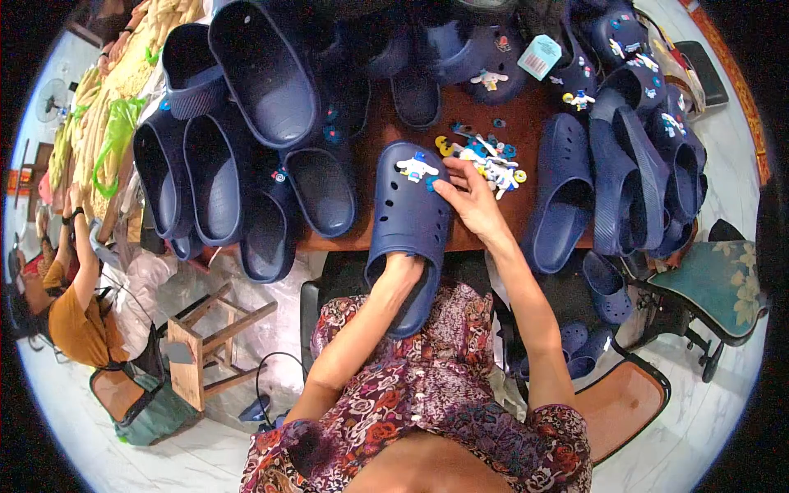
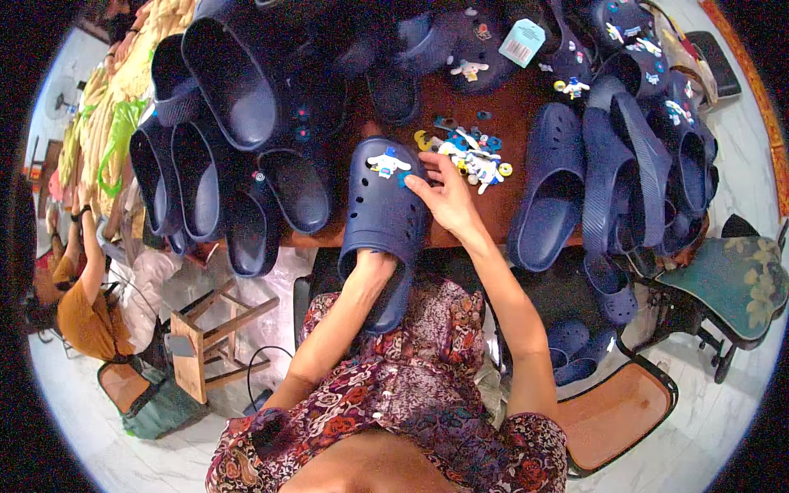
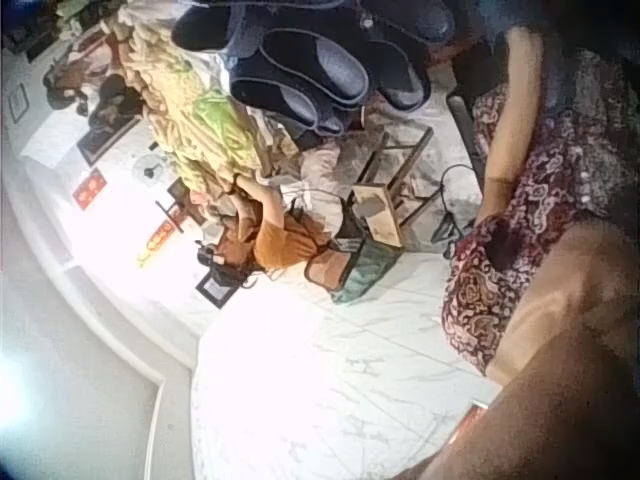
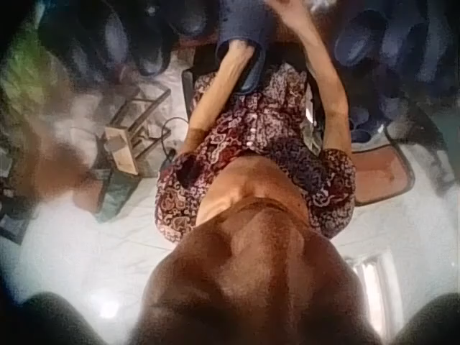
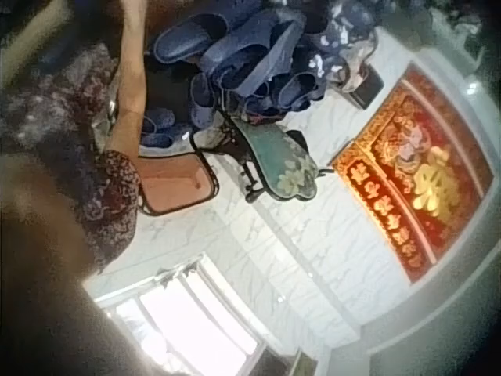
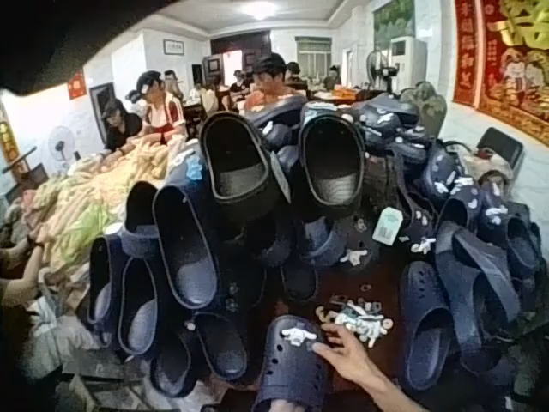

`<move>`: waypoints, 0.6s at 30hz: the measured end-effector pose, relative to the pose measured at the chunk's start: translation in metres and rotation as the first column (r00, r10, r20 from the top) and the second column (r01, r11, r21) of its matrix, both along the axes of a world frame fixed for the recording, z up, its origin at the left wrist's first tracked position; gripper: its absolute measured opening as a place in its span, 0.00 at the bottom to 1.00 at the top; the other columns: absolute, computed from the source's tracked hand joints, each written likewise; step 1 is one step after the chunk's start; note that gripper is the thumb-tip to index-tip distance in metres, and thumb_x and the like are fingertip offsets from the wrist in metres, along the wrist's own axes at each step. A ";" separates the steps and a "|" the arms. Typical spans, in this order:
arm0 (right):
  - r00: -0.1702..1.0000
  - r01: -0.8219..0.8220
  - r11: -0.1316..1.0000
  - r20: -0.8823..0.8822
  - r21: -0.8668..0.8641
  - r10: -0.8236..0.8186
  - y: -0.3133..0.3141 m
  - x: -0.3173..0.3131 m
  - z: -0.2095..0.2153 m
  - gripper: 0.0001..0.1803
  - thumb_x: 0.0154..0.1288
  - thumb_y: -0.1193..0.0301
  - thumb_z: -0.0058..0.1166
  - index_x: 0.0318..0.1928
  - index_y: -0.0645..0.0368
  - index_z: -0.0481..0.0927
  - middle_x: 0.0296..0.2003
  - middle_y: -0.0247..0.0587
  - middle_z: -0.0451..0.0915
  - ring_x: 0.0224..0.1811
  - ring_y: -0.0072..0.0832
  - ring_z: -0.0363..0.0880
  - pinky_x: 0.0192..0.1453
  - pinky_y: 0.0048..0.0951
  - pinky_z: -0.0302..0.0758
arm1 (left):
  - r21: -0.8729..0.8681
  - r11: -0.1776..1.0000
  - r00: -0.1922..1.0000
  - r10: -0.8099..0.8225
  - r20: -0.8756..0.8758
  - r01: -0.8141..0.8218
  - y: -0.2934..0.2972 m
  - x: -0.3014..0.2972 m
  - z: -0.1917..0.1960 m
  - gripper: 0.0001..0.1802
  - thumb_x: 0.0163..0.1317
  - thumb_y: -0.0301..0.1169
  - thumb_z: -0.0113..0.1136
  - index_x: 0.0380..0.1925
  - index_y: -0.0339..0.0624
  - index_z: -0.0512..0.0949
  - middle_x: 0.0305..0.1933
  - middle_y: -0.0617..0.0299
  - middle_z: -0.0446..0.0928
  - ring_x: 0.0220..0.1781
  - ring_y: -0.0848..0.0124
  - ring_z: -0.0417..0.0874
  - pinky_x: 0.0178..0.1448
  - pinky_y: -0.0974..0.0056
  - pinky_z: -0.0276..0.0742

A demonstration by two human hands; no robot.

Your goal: Attaching decorative charms to the holes of rubber clogs.

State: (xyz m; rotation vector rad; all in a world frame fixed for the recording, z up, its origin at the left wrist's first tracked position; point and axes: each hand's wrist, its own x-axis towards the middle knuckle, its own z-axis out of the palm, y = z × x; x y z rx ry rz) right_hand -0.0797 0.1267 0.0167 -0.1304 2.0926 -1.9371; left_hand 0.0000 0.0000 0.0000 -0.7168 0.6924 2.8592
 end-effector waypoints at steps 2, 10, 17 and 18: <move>1.000 0.006 1.000 -0.023 0.018 -0.005 -0.005 0.003 -0.002 0.30 0.62 0.67 0.64 0.62 0.63 0.66 0.57 0.47 0.73 0.57 0.35 0.74 0.52 0.31 0.77 | -0.032 0.999 0.999 0.037 0.019 -0.037 0.000 0.010 0.002 0.30 0.72 0.49 0.45 0.67 0.45 0.63 0.68 0.56 0.67 0.67 0.62 0.70 0.71 0.53 0.64; 0.911 0.249 0.922 -0.395 0.297 -0.119 0.019 0.028 0.029 0.12 0.68 0.74 0.51 0.50 0.62 0.75 0.47 0.50 0.75 0.49 0.40 0.79 0.48 0.36 0.78 | -0.014 1.000 0.995 0.021 0.097 -0.020 -0.004 0.008 0.022 0.26 0.73 0.47 0.43 0.64 0.46 0.67 0.64 0.58 0.71 0.63 0.63 0.73 0.67 0.54 0.69; 0.795 0.452 0.528 -0.593 0.719 0.128 0.080 0.007 0.033 0.18 0.59 0.86 0.39 0.50 0.65 0.71 0.44 0.59 0.73 0.46 0.56 0.75 0.48 0.50 0.73 | -0.028 1.000 0.998 0.011 0.061 -0.009 -0.002 0.005 0.015 0.25 0.73 0.46 0.44 0.63 0.45 0.67 0.63 0.58 0.72 0.61 0.64 0.74 0.65 0.55 0.71; 0.795 0.451 0.529 -0.593 0.719 0.128 0.082 0.004 0.029 0.18 0.59 0.86 0.39 0.50 0.65 0.71 0.44 0.59 0.73 0.46 0.56 0.75 0.48 0.50 0.73 | -0.031 0.999 0.998 0.010 0.057 -0.009 0.000 0.004 0.014 0.25 0.73 0.46 0.44 0.63 0.45 0.67 0.62 0.58 0.72 0.61 0.64 0.74 0.65 0.55 0.71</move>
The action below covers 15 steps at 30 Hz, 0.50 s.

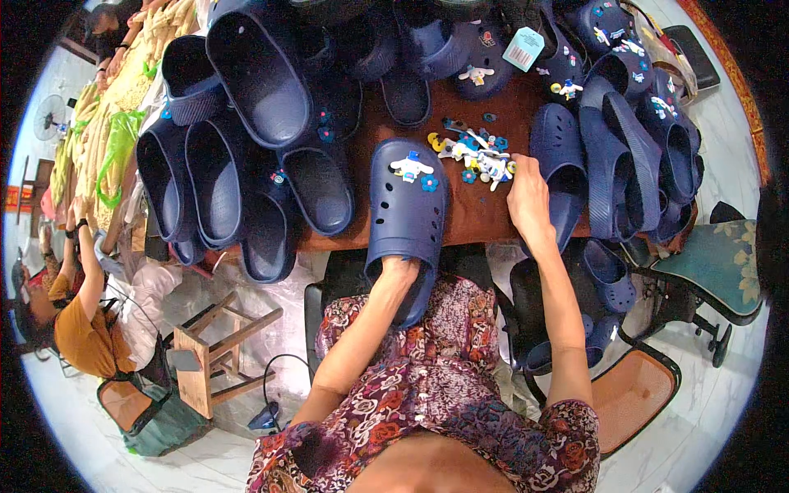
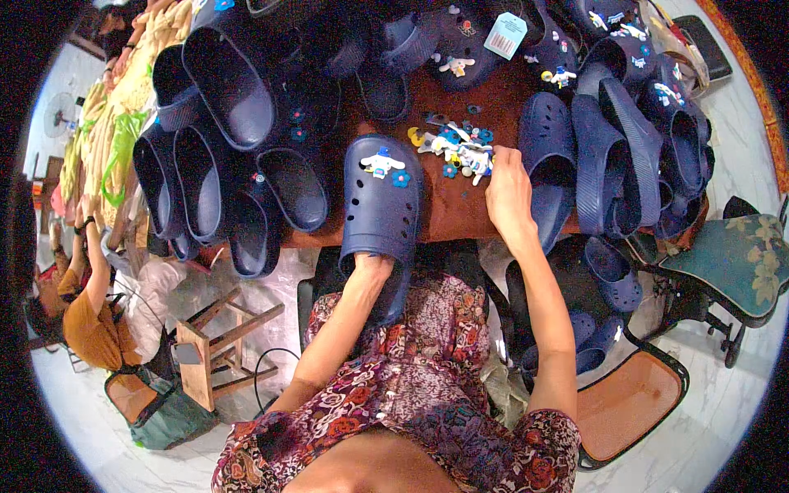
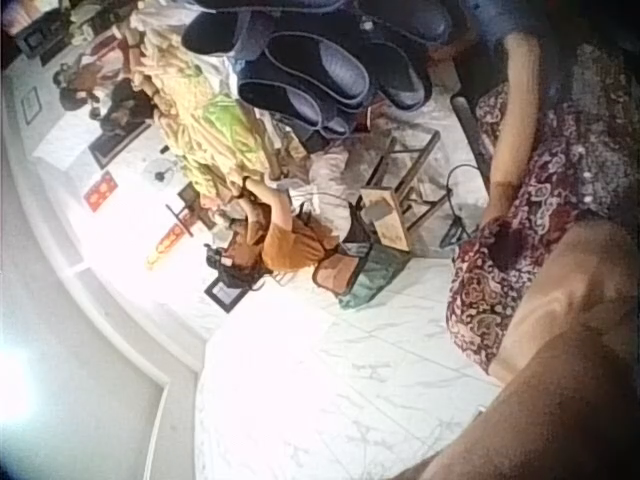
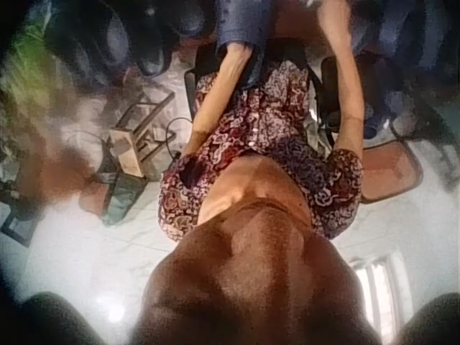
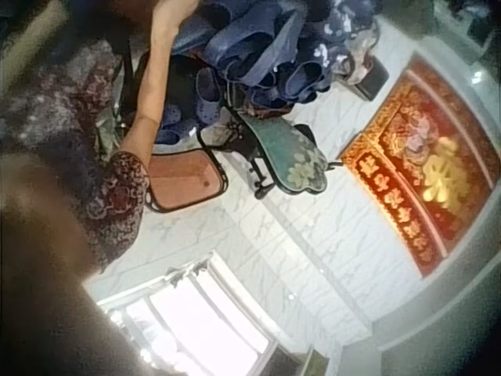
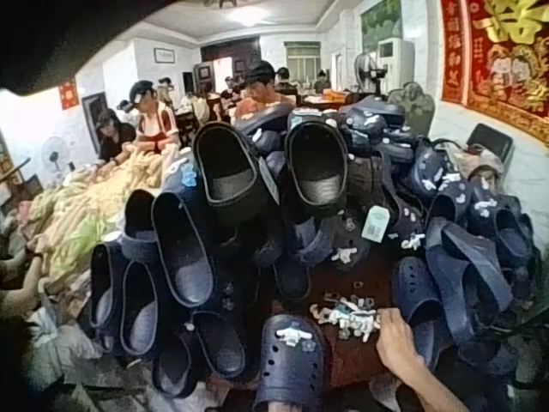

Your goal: Attaching decorative charms to the holes of rubber clogs.

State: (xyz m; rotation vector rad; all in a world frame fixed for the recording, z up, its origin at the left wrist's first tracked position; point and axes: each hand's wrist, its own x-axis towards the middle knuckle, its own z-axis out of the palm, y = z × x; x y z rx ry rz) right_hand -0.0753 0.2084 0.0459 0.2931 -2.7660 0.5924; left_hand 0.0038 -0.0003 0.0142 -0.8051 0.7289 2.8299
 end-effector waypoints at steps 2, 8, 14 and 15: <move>0.999 -0.005 0.990 0.044 0.138 -0.001 0.001 -0.005 -0.008 0.16 0.52 0.88 0.47 0.44 0.70 0.70 0.42 0.62 0.72 0.44 0.59 0.75 0.46 0.50 0.75 | -0.007 1.000 1.000 -0.001 -0.009 0.001 -0.004 0.004 -0.002 0.25 0.73 0.46 0.44 0.63 0.45 0.67 0.62 0.58 0.73 0.60 0.64 0.75 0.64 0.55 0.71; 0.988 0.042 0.971 0.136 0.237 -0.076 -0.004 -0.015 -0.018 0.15 0.51 0.87 0.49 0.42 0.71 0.70 0.41 0.61 0.73 0.44 0.56 0.76 0.47 0.49 0.76 | -0.030 1.000 0.999 0.004 -0.031 -0.005 -0.001 0.007 -0.010 0.24 0.73 0.45 0.44 0.62 0.45 0.68 0.61 0.58 0.73 0.59 0.65 0.76 0.63 0.56 0.73; 0.982 0.106 0.961 0.123 0.255 -0.141 -0.008 -0.014 -0.019 0.14 0.52 0.88 0.49 0.42 0.70 0.70 0.44 0.61 0.69 0.45 0.54 0.75 0.47 0.48 0.76 | -0.050 0.999 0.999 -0.002 -0.049 0.000 0.001 0.000 -0.017 0.23 0.73 0.45 0.45 0.61 0.45 0.68 0.59 0.59 0.74 0.57 0.65 0.77 0.61 0.57 0.74; 0.982 0.104 0.962 0.125 0.254 -0.139 -0.009 -0.012 -0.016 0.14 0.52 0.88 0.49 0.42 0.70 0.70 0.44 0.61 0.69 0.45 0.54 0.75 0.47 0.48 0.76 | -0.053 0.999 0.999 -0.002 -0.052 -0.001 0.000 0.004 -0.018 0.23 0.73 0.45 0.45 0.61 0.45 0.68 0.59 0.59 0.74 0.57 0.65 0.77 0.61 0.57 0.74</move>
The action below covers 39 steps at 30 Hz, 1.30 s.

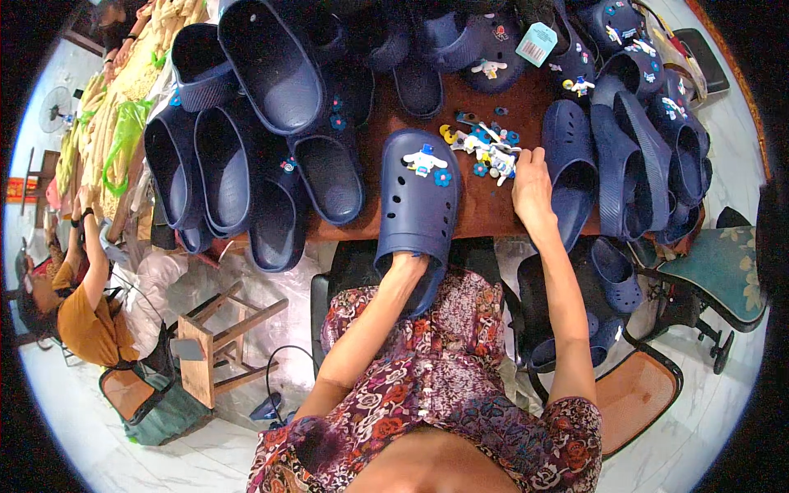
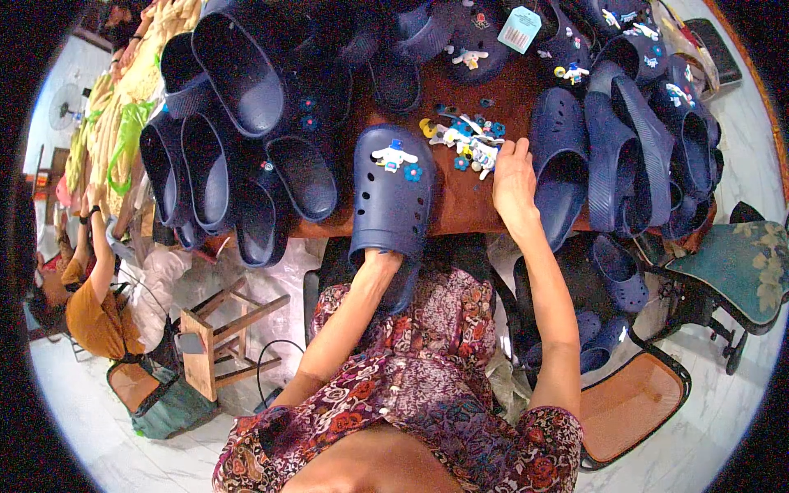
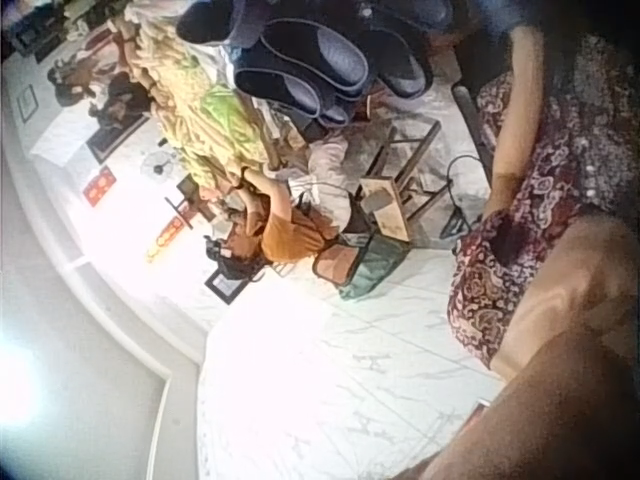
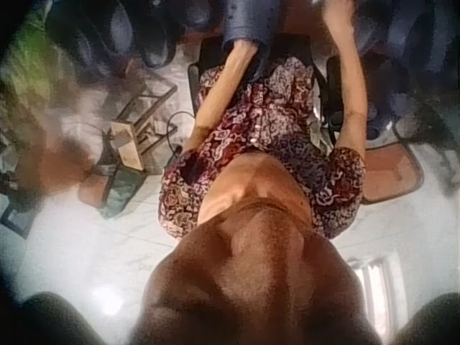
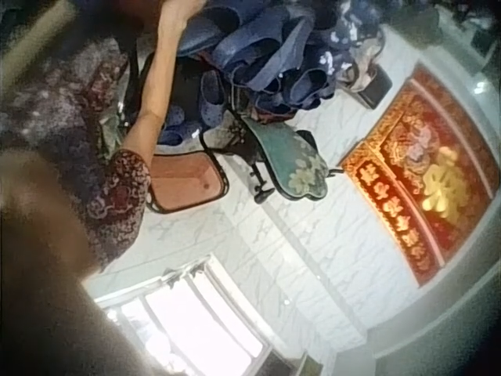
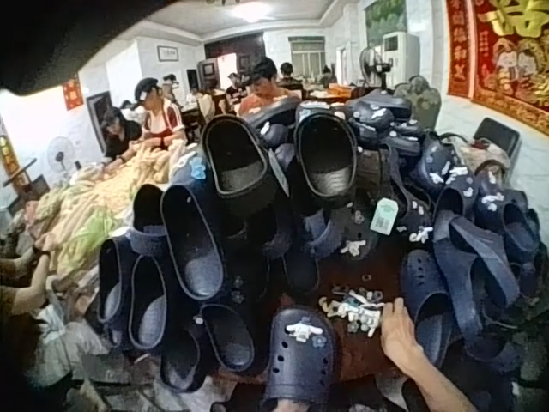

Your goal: Attaching decorative charms to the holes of rubber clogs.

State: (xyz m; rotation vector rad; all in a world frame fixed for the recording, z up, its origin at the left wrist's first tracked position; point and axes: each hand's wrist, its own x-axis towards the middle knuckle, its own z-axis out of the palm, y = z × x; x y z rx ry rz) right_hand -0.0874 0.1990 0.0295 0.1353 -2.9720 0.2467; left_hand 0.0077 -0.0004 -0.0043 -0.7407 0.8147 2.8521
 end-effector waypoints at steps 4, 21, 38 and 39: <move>0.996 -0.041 0.996 -0.086 -0.083 0.034 -0.004 0.012 0.021 0.13 0.55 0.88 0.48 0.42 0.69 0.69 0.45 0.59 0.68 0.43 0.52 0.76 0.46 0.45 0.76 | -0.013 1.000 1.000 0.000 -0.013 0.000 0.006 -0.001 -0.006 0.22 0.73 0.44 0.45 0.61 0.45 0.69 0.58 0.59 0.75 0.56 0.65 0.77 0.60 0.58 0.75; 0.836 0.114 0.344 0.278 -0.932 0.474 -0.043 0.052 0.008 0.07 0.71 0.75 0.49 0.47 0.62 0.74 0.36 0.31 0.77 0.37 0.16 0.76 0.45 0.21 0.75 | 0.009 0.997 0.997 0.074 0.001 -0.074 0.005 0.006 -0.006 0.20 0.73 0.44 0.47 0.57 0.45 0.71 0.51 0.60 0.78 0.48 0.69 0.80 0.52 0.61 0.79; 0.913 0.108 0.199 0.176 -0.974 0.367 -0.059 0.074 0.007 0.09 0.68 0.77 0.54 0.47 0.66 0.78 0.43 0.37 0.77 0.43 0.20 0.79 0.49 0.22 0.77 | -0.096 0.994 0.998 0.050 -0.022 -0.052 0.005 0.006 -0.003 0.23 0.73 0.45 0.44 0.59 0.43 0.69 0.57 0.58 0.76 0.56 0.66 0.77 0.61 0.59 0.74; 0.903 0.149 0.165 0.202 -0.975 0.378 -0.059 0.073 0.006 0.09 0.67 0.77 0.55 0.47 0.66 0.78 0.42 0.37 0.78 0.43 0.20 0.79 0.49 0.22 0.77 | -0.079 0.995 0.998 0.053 -0.016 -0.054 0.005 0.006 -0.002 0.23 0.73 0.45 0.44 0.60 0.43 0.69 0.57 0.58 0.75 0.56 0.66 0.77 0.62 0.58 0.73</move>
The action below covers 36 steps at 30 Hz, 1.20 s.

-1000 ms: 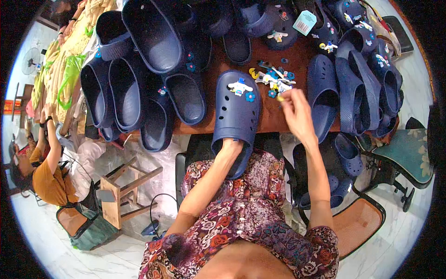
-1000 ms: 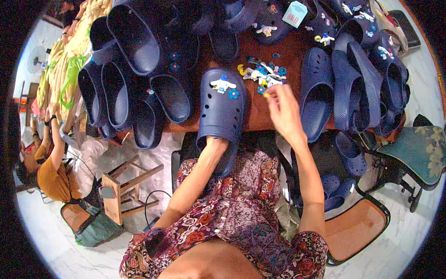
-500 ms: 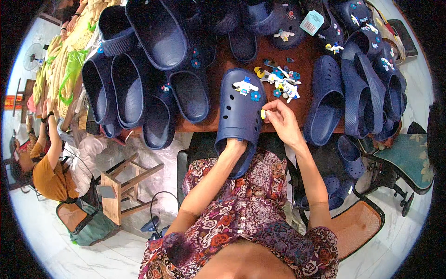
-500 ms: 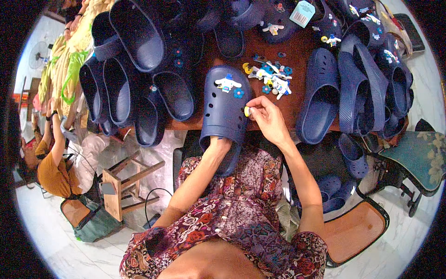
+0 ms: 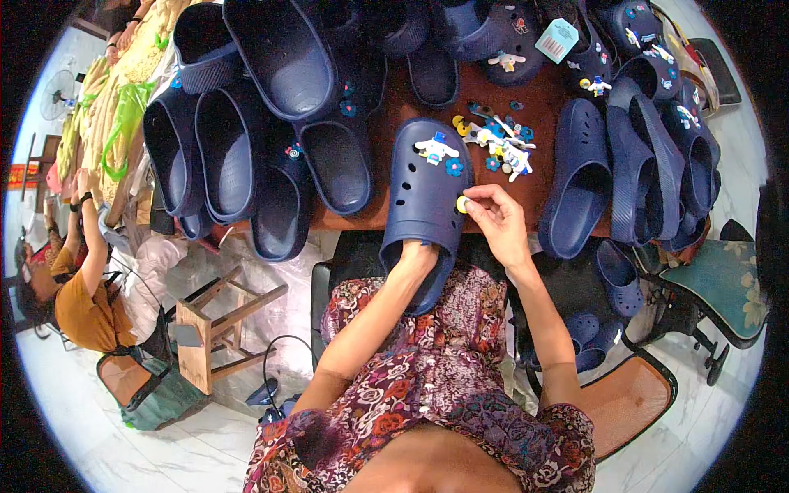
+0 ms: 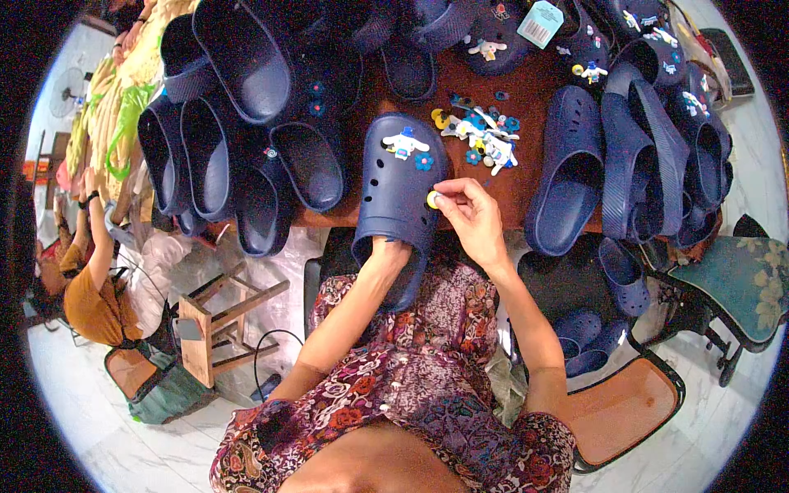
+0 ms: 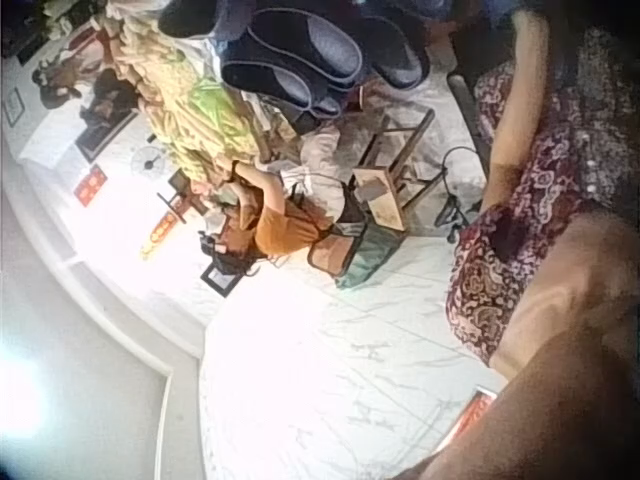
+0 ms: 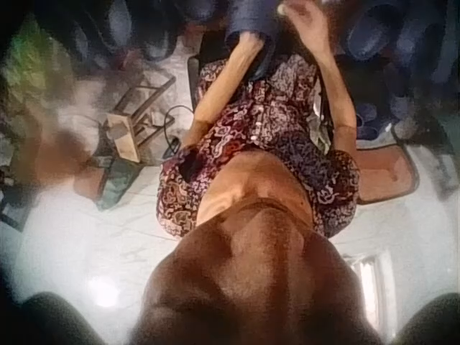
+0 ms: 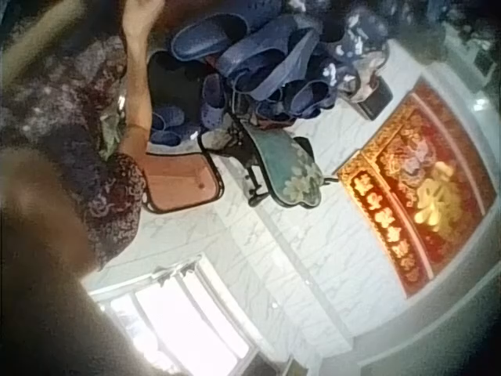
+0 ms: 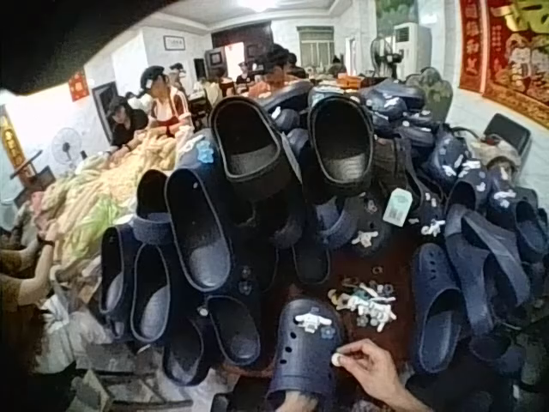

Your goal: Attaching decorative charms to the holes of rubber clogs.

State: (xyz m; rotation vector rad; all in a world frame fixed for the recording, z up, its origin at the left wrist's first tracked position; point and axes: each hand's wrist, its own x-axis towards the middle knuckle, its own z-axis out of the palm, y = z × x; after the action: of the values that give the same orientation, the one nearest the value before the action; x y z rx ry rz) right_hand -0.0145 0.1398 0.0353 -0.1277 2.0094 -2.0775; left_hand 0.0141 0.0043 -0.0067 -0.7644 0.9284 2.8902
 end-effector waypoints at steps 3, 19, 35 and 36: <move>0.997 0.019 0.999 0.075 -0.042 -0.016 0.001 -0.006 0.000 0.10 0.66 0.77 0.57 0.47 0.66 0.77 0.40 0.37 0.80 0.42 0.20 0.80 0.49 0.22 0.77 | 0.039 0.999 0.999 0.029 0.037 -0.031 0.001 0.001 -0.003 0.23 0.73 0.45 0.46 0.61 0.44 0.68 0.58 0.59 0.75 0.57 0.67 0.77 0.62 0.60 0.74; 0.998 0.030 0.994 0.053 -0.105 -0.025 -0.005 -0.014 0.000 0.10 0.62 0.78 0.62 0.43 0.64 0.78 0.40 0.35 0.80 0.40 0.19 0.78 0.48 0.20 0.76 | -0.005 1.000 0.997 -0.011 -0.078 0.011 0.004 0.007 -0.006 0.25 0.73 0.46 0.46 0.62 0.42 0.66 0.59 0.59 0.73 0.58 0.68 0.76 0.64 0.60 0.73; 0.997 0.040 0.996 0.066 -0.077 -0.035 -0.006 -0.012 -0.015 0.10 0.67 0.70 0.60 0.46 0.58 0.79 0.40 0.28 0.80 0.41 0.14 0.76 0.48 0.19 0.72 | -0.069 0.997 0.999 -0.031 -0.033 0.029 -0.001 0.008 0.006 0.24 0.74 0.38 0.47 0.64 0.40 0.63 0.61 0.59 0.71 0.60 0.68 0.73 0.65 0.61 0.71; 0.997 0.034 0.998 0.069 -0.058 -0.029 -0.004 -0.011 -0.013 0.11 0.68 0.69 0.59 0.49 0.58 0.79 0.40 0.28 0.80 0.42 0.15 0.75 0.49 0.19 0.72 | -0.006 1.000 1.000 -0.012 -0.005 0.012 0.000 0.008 0.007 0.24 0.74 0.37 0.48 0.65 0.40 0.62 0.62 0.59 0.70 0.61 0.68 0.73 0.66 0.61 0.71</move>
State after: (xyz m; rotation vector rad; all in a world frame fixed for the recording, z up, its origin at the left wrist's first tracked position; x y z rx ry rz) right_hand -0.0253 0.1354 0.0225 -0.0356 1.9237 -2.1314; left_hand 0.0226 0.0039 0.0002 -0.7496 0.9396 2.8820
